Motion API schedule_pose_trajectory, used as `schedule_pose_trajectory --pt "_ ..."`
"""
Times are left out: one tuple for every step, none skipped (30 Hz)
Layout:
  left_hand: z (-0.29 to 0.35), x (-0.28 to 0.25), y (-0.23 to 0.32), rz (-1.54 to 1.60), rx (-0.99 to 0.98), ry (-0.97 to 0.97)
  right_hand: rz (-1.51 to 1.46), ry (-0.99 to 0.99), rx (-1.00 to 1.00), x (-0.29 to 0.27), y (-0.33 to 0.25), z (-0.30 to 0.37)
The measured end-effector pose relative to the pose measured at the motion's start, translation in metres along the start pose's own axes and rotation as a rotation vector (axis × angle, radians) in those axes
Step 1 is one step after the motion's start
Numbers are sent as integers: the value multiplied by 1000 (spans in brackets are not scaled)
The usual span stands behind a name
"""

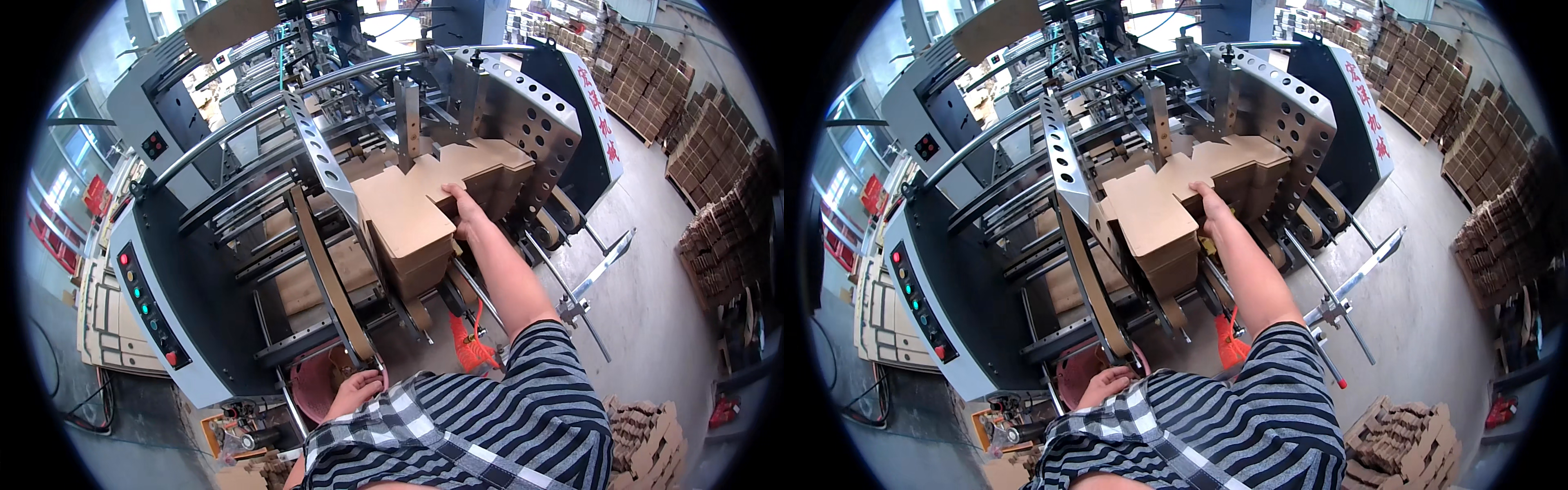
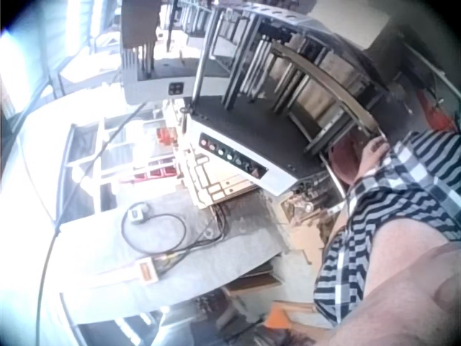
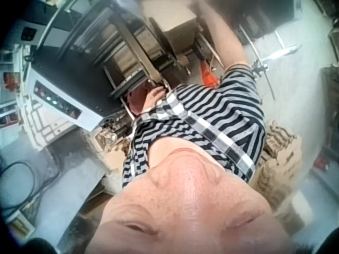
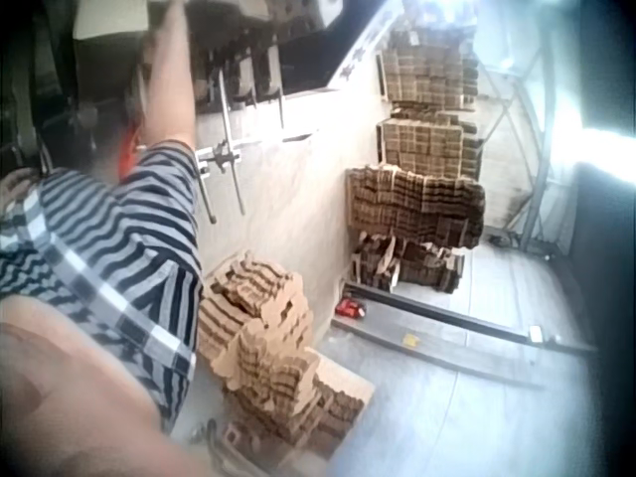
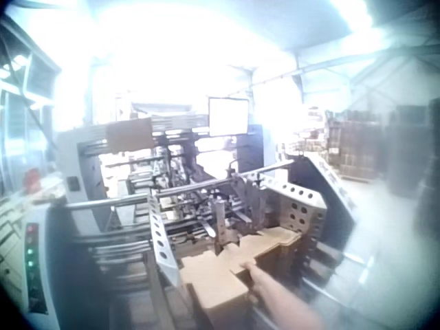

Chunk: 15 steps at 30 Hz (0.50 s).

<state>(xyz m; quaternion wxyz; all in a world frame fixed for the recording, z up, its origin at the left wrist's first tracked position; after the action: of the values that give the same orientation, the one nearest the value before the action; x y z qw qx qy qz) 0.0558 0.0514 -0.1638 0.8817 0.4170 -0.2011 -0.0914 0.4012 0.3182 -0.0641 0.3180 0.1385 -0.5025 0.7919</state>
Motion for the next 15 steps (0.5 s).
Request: schedule_pose_trajectory --pt "-1 -1 -1 2 -8 6 81 -2 58 -5 -1 -3" --pt "0 -1 0 -1 -4 11 162 -5 117 -10 -1 -6" --pt "0 -2 -1 -10 -5 15 246 -10 175 -11 -1 -3" --pt "-1 -4 -3 -19 -7 19 339 -12 196 -13 -3 -1" --pt "-1 -6 -4 -28 -8 24 373 2 216 -13 -5 1" --pt "0 -5 -4 -25 -9 26 405 18 233 -15 -8 3" --pt "1 -3 -3 -22 -10 28 438 34 250 -17 -10 4" --pt "2 -2 -2 -19 -11 30 478 56 262 -19 -12 3" --pt "2 0 0 -16 -10 31 519 77 273 -20 -15 3" --pt "3 1 1 -14 -9 32 560 98 284 -20 -17 4" --pt "3 2 1 -11 -7 33 587 113 286 -19 -16 6" --pt "4 1 1 -13 -4 33 614 124 288 -9 -18 18" --pt "5 0 0 -14 -1 33 643 136 291 -4 -18 24" --pt "5 0 -2 -14 3 33 654 138 274 -6 -17 18" --pt "3 1 -3 -3 0 24 658 150 247 -17 -20 8"
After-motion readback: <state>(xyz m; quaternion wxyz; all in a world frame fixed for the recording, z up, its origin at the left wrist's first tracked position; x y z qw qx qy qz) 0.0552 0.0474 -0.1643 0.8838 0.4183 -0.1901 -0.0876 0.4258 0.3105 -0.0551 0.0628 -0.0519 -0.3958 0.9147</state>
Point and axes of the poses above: each hand's wrist, its own z-axis away from the middle knuckle, its own x-axis out of the palm, y = z × x, the point moved 6 cm from there along -z, towards the middle knuckle, and after that the axes turned 2 degrees about -x, right-handed, at the moved point
